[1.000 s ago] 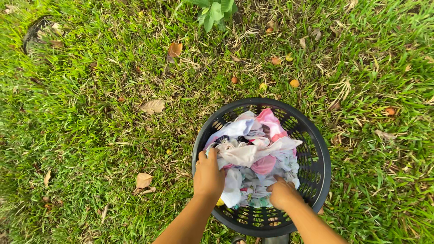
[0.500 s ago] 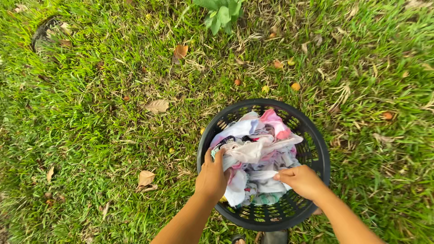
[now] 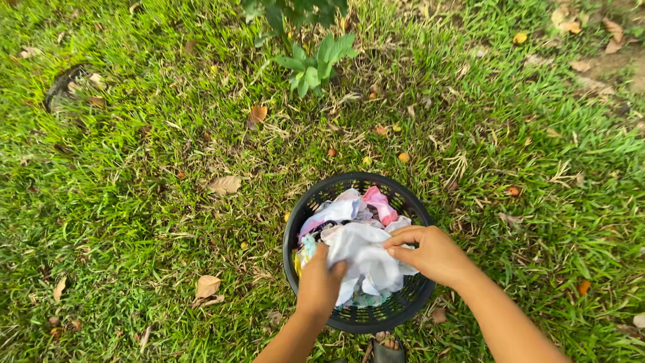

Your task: The person takes various items of clothing from a basket, spreads them out with both hands, and hangs them on a clothesline in an outdoor yard.

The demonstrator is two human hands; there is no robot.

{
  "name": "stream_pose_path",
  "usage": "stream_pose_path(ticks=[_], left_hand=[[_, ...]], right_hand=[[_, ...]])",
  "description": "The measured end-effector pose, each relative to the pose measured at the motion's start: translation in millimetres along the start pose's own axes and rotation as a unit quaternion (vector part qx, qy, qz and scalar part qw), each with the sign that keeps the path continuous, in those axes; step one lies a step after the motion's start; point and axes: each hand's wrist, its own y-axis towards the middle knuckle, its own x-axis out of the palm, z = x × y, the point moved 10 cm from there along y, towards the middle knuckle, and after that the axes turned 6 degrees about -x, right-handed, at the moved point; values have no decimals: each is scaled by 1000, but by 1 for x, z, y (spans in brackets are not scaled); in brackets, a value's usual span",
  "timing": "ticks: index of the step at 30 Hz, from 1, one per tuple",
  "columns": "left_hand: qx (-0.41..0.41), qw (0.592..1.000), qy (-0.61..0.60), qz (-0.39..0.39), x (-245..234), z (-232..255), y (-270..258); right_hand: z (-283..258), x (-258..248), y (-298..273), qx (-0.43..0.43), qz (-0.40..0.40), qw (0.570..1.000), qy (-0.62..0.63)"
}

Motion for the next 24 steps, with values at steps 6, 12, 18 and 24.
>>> stream_pose_path(ticks=[6, 12, 18, 24], left_hand=[[-8, 985, -87, 151, -81, 28, -22], [154, 941, -295, 63, -124, 107, -57], [97, 898, -423, 78, -194, 158, -90], [62, 908, -408, 73, -242, 170, -96]], right_hand=[[5, -4, -3, 51, 71, 981, 171], [-47, -60, -45, 52, 214, 969, -109], [-24, -93, -66, 207, 241, 946, -64], [-75, -79, -86, 268, 103, 913, 288]])
